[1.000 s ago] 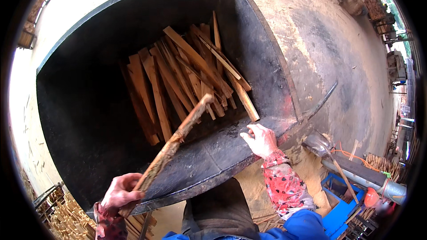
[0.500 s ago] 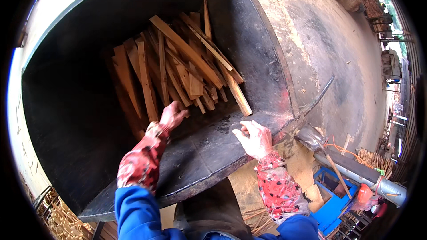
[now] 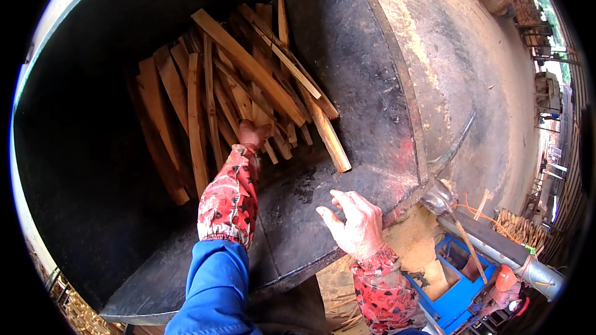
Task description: The person picks up wooden planks and offcuts from a pile on the floor and a blue metal rack, then places them into a black wheelbarrow. The person handles the wood by hand, moving pieces individually or in small groups to clear the workspace and fill the wheelbarrow.
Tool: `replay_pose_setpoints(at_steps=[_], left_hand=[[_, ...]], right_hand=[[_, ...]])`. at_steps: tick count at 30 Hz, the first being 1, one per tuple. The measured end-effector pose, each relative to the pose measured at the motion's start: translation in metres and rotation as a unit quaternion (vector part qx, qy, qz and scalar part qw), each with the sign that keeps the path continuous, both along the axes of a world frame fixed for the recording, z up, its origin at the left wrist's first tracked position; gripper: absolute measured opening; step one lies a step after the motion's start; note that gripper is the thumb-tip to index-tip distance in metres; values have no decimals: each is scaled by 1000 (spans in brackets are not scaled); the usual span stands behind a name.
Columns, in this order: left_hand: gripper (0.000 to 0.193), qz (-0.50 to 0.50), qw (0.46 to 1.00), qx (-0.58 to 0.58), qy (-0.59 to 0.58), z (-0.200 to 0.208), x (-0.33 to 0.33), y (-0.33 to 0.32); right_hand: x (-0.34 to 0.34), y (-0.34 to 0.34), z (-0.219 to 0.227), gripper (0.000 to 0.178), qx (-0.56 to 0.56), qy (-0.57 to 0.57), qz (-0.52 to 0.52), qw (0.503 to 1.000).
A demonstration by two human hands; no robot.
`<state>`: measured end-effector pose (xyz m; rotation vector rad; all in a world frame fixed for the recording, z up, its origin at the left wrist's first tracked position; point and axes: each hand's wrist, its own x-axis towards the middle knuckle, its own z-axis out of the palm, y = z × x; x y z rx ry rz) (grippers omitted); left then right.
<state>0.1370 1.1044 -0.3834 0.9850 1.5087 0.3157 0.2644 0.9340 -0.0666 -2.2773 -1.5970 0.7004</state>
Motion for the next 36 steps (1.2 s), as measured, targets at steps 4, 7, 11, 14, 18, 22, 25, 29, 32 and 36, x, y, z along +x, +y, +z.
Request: replay_pose_setpoints(at_steps=[4,7,11,14,18,22,25,29,32,36], left_hand=[[39,-28,998,6,-50,45,-15,9],[47,-84,995,-11,-53,147,-19,22],[47,-110,974,-62,-187,265,-63,9],[56,-99,971,-118,-183,305,-112,-22],[65,-1,965,-150,-217,347,-163,-51],[61,39,962,-154,-223,400,-187,-81],[65,53,958,-160,-233,430,-196,-101],[71,129,942,-151,-269,450,-190,-133],[72,108,935,-130,-313,456,-169,-146],[72,31,915,-134,-379,450,-132,-159]], right_hand=[[0,-2,5,32,7,-6,-1,1000],[2,-3,2,32,10,-10,-4,1000],[1,-4,3,33,5,-10,-10,1000],[-2,-4,4,33,1,-6,-16,1000],[0,-8,3,35,0,-12,-23,1000],[0,-11,-3,37,13,-6,-25,1000],[3,-12,0,39,7,-5,-35,999],[-8,-15,8,35,93,110,-93,985],[-28,-23,30,49,104,368,-156,911],[-54,-16,78,70,185,583,-183,770]])
